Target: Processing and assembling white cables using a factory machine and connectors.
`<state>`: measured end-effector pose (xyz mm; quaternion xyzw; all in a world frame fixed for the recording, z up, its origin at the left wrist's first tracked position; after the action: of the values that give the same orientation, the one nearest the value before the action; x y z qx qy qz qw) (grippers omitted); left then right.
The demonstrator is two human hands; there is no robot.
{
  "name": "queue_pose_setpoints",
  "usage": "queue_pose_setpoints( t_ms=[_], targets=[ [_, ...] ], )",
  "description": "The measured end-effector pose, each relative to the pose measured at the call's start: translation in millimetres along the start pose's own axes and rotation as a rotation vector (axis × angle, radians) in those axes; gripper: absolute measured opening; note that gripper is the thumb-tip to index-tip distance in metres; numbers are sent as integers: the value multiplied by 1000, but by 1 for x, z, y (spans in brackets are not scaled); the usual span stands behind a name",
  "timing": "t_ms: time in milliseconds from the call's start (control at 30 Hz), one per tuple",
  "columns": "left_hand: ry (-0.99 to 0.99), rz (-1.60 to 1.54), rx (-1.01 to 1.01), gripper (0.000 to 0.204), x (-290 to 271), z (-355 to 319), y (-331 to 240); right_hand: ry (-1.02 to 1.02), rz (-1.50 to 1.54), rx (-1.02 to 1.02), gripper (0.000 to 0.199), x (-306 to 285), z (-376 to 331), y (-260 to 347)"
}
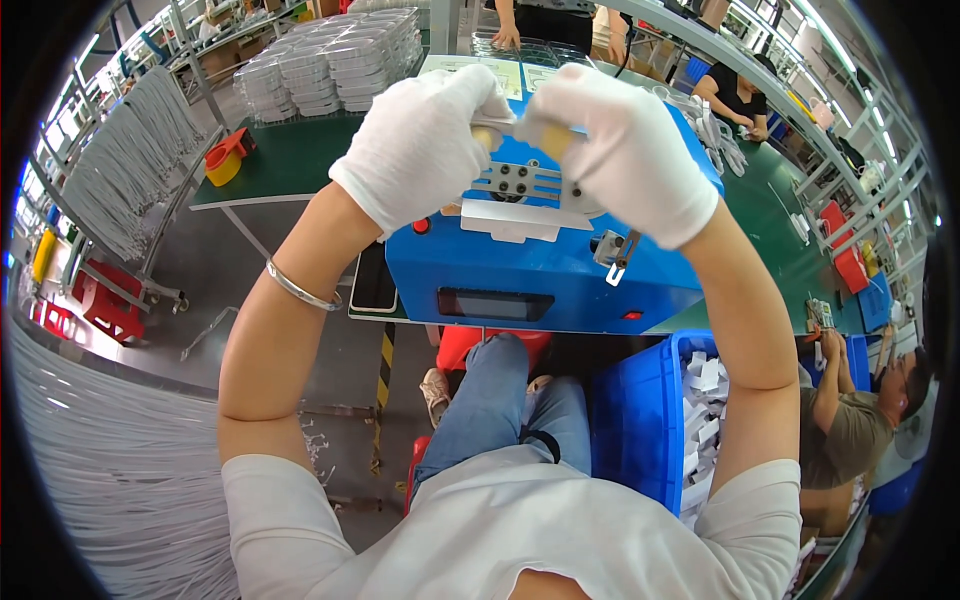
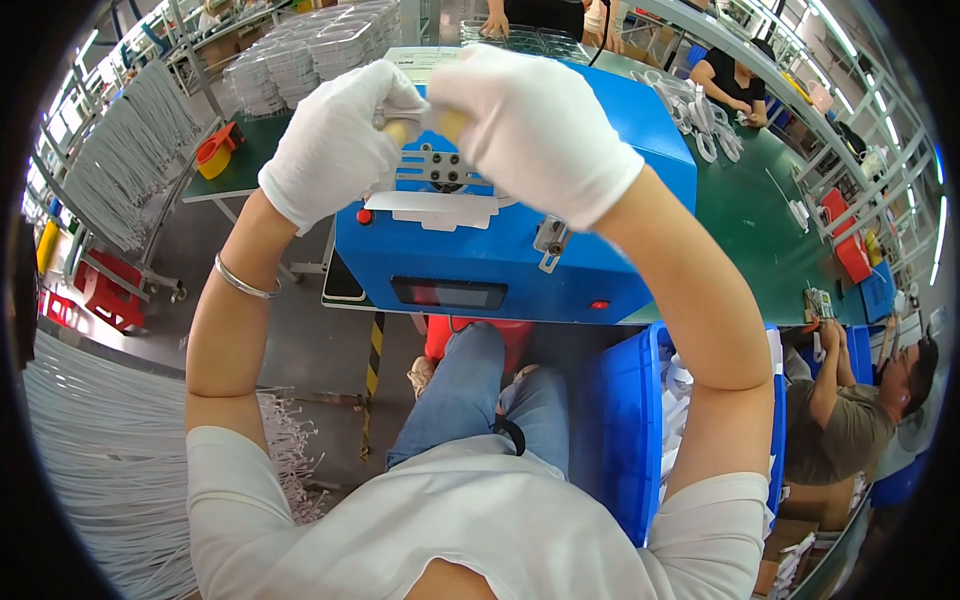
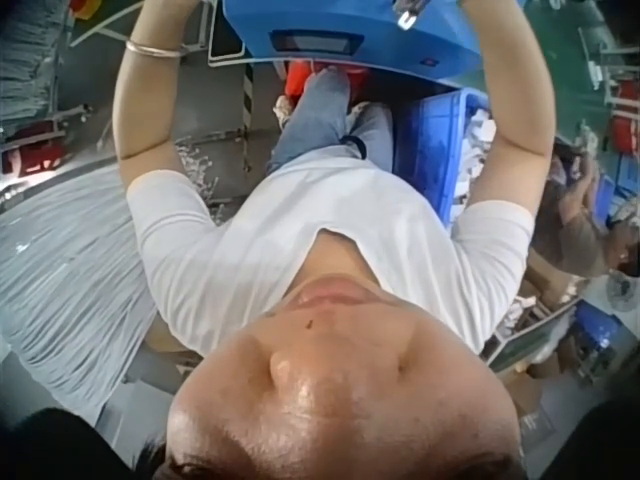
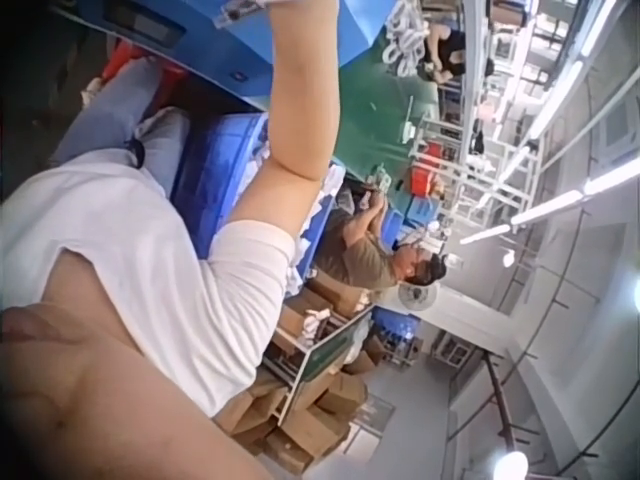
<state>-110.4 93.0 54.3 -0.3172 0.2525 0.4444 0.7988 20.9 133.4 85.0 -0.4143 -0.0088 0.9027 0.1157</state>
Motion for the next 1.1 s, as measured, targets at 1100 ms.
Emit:
queue_pose_setpoints(
  t_ms=[1100],
  targets=[
    [-663, -716, -471, 31, 28, -100, 3, 306, 871, 507, 39, 29, -19, -54]
  ],
)
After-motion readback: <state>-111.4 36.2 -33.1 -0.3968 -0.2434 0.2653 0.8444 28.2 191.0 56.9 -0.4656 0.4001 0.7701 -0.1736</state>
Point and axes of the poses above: each hand's wrist, its own z-axis towards the middle knuckle, its own x-axis out of the palm, y = z × x, the point moved 6 cm from there along z, towards the middle knuckle, and after that the axes turned 4 degrees about x, right-handed, at the moved point
